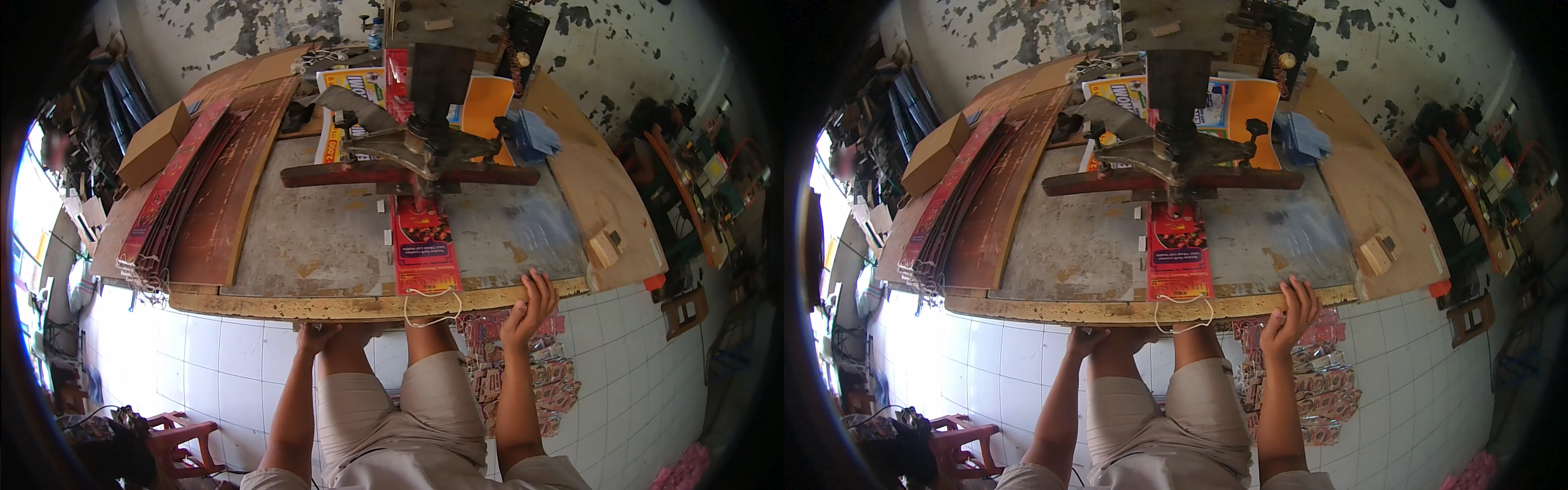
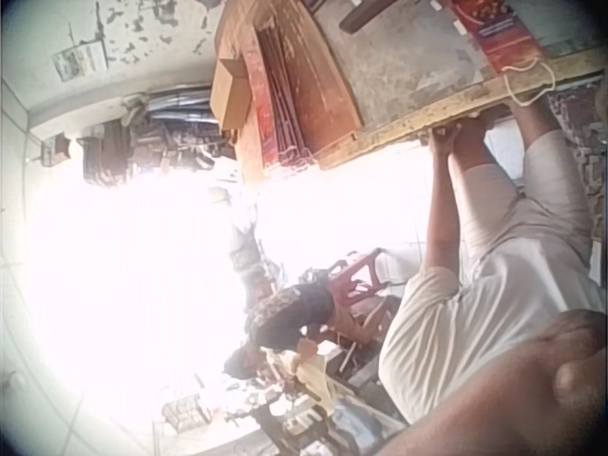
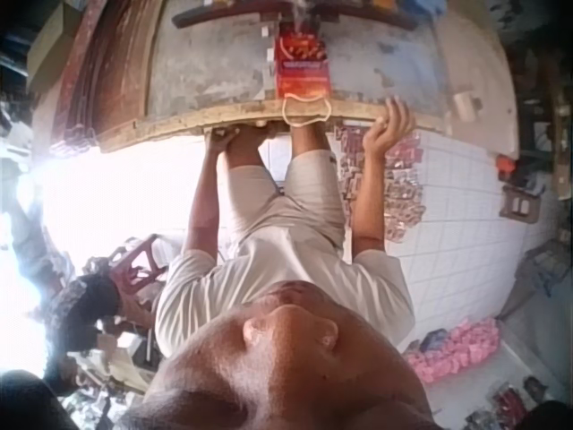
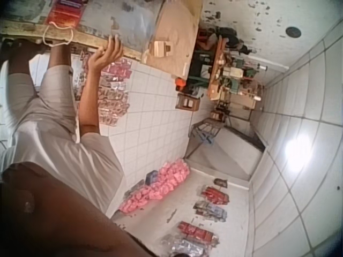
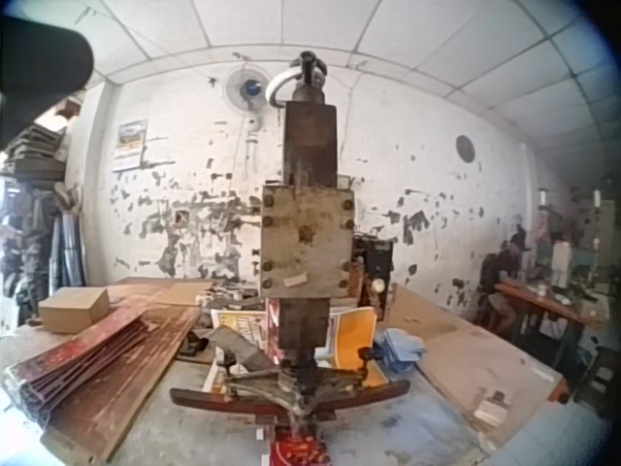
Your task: The person places long strips of printed cardboard onto a guide, applies adhesive using a small wood block, and folds the ends of the strips to assemble packaging.
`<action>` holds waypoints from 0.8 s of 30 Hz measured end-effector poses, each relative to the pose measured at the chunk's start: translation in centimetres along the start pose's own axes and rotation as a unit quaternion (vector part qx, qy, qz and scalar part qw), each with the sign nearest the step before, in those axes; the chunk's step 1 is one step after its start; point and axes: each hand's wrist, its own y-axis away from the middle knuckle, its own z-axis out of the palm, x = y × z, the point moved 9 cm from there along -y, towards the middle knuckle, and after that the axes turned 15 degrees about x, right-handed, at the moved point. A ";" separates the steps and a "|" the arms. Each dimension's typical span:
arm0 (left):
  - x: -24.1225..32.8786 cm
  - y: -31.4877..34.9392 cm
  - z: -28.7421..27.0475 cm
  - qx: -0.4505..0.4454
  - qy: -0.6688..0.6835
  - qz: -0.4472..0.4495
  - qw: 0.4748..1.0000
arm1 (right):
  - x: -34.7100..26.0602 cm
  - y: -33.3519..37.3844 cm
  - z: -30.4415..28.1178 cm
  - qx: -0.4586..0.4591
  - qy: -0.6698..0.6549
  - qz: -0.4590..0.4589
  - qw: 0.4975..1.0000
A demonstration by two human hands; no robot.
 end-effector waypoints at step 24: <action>30.7 16.0 -9.3 -0.265 0.011 0.305 0.915 | -16.9 -2.4 7.6 -0.308 -0.100 -0.121 0.938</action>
